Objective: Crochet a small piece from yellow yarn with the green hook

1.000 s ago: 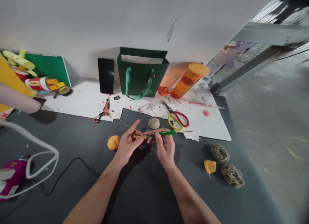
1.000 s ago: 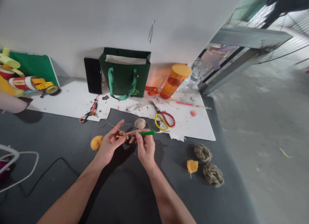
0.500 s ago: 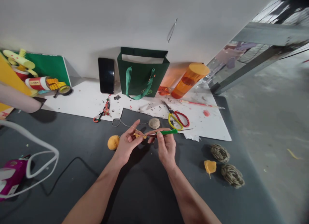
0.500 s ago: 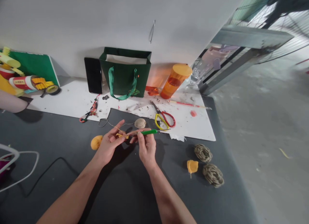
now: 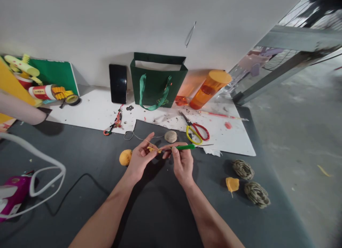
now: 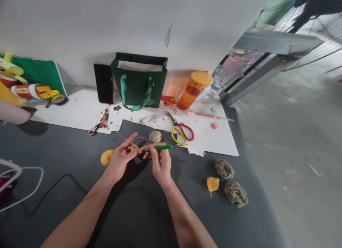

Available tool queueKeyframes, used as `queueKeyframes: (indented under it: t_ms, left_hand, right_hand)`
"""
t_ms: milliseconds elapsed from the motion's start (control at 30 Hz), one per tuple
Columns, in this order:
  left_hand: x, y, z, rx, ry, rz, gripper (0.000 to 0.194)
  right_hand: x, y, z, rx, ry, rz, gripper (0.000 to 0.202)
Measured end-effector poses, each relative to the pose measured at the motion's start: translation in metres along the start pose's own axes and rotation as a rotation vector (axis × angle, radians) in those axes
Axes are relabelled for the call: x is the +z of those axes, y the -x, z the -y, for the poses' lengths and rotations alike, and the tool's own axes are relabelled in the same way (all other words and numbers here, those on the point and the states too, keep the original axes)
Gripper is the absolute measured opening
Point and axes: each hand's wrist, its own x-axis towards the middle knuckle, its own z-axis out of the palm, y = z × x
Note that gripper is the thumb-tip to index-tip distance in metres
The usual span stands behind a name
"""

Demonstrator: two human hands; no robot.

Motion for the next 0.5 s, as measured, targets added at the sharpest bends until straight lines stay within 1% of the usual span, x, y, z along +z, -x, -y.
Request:
queueKeyframes:
  t_ms: [167, 300, 433, 500]
  left_hand:
    - [0.0006, 0.0003, -0.0006, -0.001, -0.007, -0.009, 0.072]
    - [0.0003, 0.0001, -0.0006, -0.009, 0.001, -0.026, 0.07]
    - [0.0003, 0.0002, -0.0006, -0.01, -0.002, -0.03, 0.07]
    - [0.0002, 0.0, -0.0005, -0.011, -0.002, -0.031, 0.071]
  right_hand:
    - [0.0001, -0.0005, 0.0002, -0.02, 0.013, 0.005, 0.021]
    - [0.0002, 0.0007, -0.0012, -0.056, 0.022, 0.002, 0.017]
    - [-0.0007, 0.002, -0.002, -0.085, 0.085, 0.011, 0.02]
    - [-0.0013, 0.0021, -0.0016, -0.124, 0.134, 0.016, 0.02]
